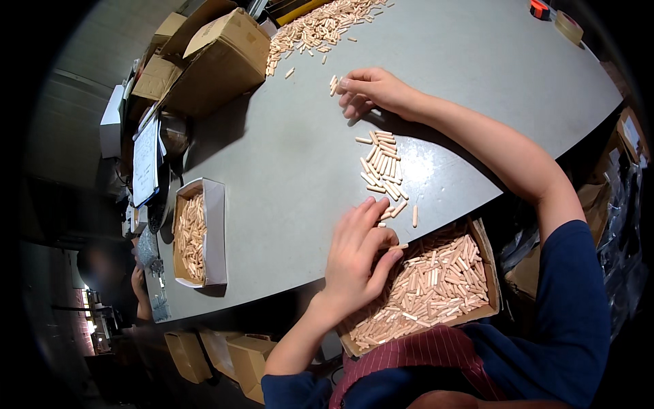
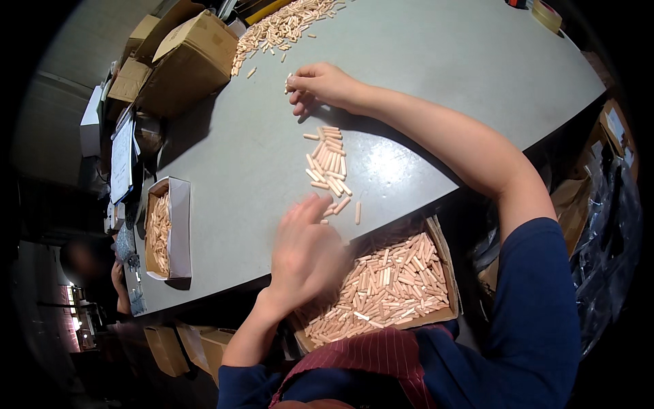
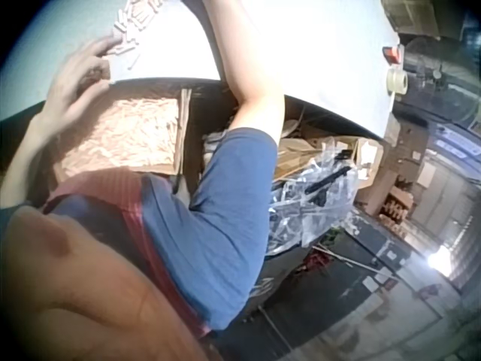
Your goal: The person sorts small wooden pegs on a table, gathering them into a pile and placing them into a cardboard box. The person repeatedly scoops and arranges the pegs, then transfers them into the box.
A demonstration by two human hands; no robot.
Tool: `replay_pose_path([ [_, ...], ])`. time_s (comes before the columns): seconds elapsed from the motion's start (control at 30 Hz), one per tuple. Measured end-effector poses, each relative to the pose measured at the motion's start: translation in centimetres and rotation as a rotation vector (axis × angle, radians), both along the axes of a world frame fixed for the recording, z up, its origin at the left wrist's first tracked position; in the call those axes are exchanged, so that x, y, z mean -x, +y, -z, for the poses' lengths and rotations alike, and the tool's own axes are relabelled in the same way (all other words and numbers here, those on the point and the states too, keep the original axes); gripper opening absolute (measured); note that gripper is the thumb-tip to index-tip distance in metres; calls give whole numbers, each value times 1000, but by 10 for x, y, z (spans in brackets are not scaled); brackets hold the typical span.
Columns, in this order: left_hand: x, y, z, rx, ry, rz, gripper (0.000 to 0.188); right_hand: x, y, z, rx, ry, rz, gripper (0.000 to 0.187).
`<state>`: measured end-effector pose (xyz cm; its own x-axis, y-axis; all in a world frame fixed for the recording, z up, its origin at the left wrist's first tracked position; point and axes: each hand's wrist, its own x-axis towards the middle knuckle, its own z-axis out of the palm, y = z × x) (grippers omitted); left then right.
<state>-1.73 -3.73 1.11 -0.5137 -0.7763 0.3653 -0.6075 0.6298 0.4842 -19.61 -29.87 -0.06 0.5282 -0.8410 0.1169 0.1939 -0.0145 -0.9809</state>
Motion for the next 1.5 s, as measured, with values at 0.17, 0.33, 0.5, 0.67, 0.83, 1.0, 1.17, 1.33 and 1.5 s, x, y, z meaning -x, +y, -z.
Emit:
replay_pose_path([
  [0.17, -14, 9, -11, -151, 55, 180, 13, 3, 0, 1, 30, 16, -12, 34],
  [0.33, -48, 38, -19, -580, 653, 48, 8, 1, -1, 1, 17, 4, -32, 31],
  [0.5, -150, 7, -55, 72, 686, -673, 15, 3, 1, 2, 21, 5, -21, 27],
  [0.67, -234, 8, -64, 309, 268, -1001, 26, -2, 6, -4, 2, -6, -10, 26],
  [0.83, -135, -26, -44, 100, 27, -579, 40, -1, 0, 1, -66, -75, 20, 36],
  [1.0, -46, -94, -11, -274, 90, -146, 49, 6, 1, -7, -121, -92, 81, 40],
  [1.17, 8, -153, -6, -362, 128, 156, 48, 9, -3, -4, -102, -118, 108, 45],
  [1.33, 32, -139, -16, -431, 115, 508, 49, 2, -11, 2, -94, -149, 62, 45],
  [1.5, 20, -97, -13, -557, 189, 689, 52, 5, -10, 3, -70, -30, 65, 47],
])
